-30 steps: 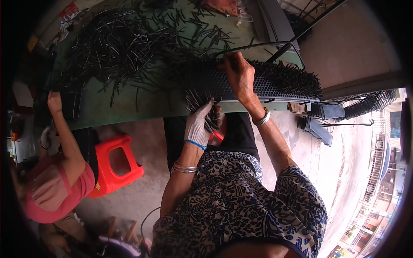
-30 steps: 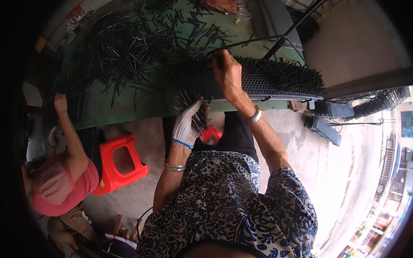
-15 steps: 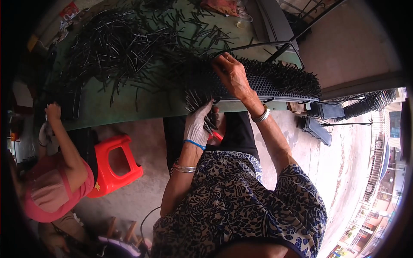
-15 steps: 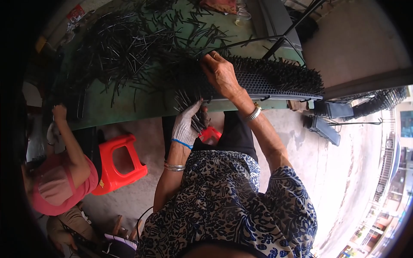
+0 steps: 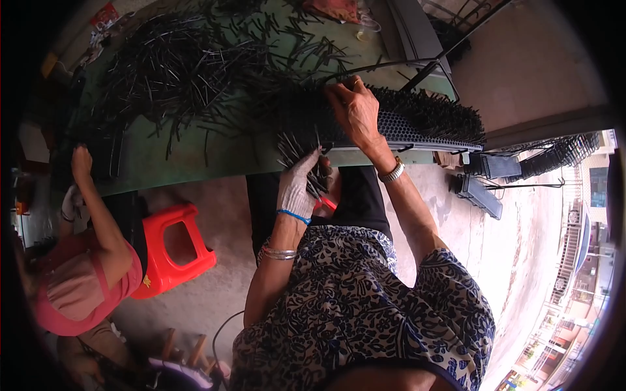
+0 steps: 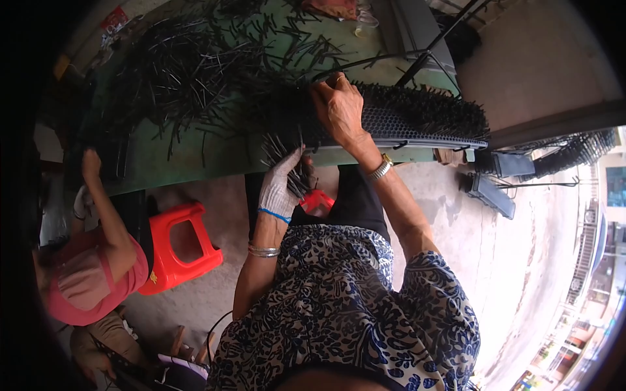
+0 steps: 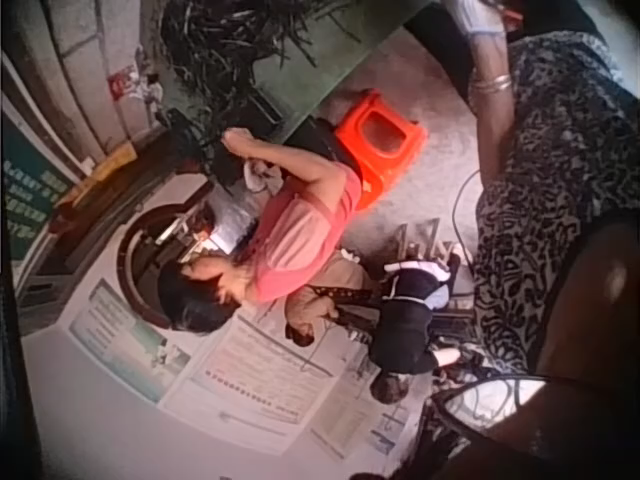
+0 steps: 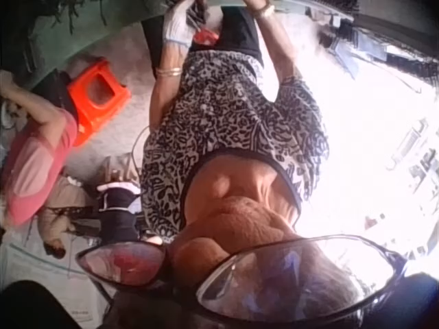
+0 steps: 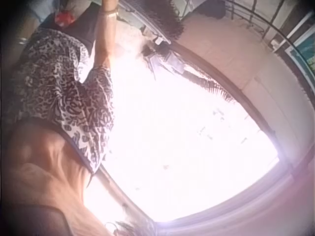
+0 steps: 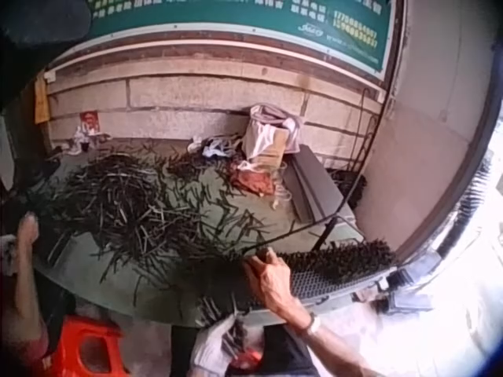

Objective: Manually inserting long flexible strips into a grid-like rack base on a workbench.

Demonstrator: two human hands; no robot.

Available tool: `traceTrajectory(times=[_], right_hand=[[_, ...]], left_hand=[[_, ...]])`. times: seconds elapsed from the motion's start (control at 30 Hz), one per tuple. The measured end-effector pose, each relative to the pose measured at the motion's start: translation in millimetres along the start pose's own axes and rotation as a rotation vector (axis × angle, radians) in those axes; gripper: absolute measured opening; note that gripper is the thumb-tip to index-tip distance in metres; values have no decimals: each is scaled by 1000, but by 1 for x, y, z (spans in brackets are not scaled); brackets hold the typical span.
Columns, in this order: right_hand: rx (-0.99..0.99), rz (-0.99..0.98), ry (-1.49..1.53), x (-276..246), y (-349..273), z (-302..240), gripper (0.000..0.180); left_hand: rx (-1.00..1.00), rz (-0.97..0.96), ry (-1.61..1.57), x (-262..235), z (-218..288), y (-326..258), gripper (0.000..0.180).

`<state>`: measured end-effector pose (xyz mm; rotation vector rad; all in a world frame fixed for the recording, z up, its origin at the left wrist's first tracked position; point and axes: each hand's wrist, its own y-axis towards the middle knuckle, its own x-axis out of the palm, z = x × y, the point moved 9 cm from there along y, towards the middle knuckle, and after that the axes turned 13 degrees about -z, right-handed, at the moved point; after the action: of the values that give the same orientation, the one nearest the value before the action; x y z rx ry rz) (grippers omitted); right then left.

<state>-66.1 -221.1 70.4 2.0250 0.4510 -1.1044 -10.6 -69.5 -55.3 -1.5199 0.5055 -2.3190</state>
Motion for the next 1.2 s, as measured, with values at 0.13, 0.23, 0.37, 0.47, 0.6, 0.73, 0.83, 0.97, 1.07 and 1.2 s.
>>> traceTrajectory(times=[0.13, 0.23, 0.37, 0.47, 0.6, 0.73, 0.83, 0.97, 1.07, 1.2], right_hand=[[-20, -12, -114, -1, 1, -8, 22], [47, -106, -39, -2, -3, -9, 25], [90, -564, 602, 23, -20, -8, 26], [273, -725, 857, 28, -33, -7, 20], [284, -390, 815, -2, -21, 10, 12], [75, 27, 328, -35, -6, 10, 8], [54, 88, 275, -26, -4, 13, 10], [87, 55, 254, -11, -3, 18, 10], [38, -41, 147, 0, -2, 10, 11], [49, -74, -5, 1, 0, 3, 15]], left_hand=[[27, -28, 0, 3, 2, -1, 15], [0, -21, 111, -7, 0, 5, 15], [-3, -33, 179, -7, 4, 3, 15], [-2, -51, 201, 4, 6, 2, 15], [60, -47, 101, 14, 11, -3, 14], [-18, -2, -11, 11, -3, 0, 13], [-25, -17, 99, 9, -3, 0, 13], [1, -32, 167, -2, -1, 9, 16], [6, -18, 202, -3, 2, 6, 19], [27, 16, 214, 2, 7, 1, 20]])
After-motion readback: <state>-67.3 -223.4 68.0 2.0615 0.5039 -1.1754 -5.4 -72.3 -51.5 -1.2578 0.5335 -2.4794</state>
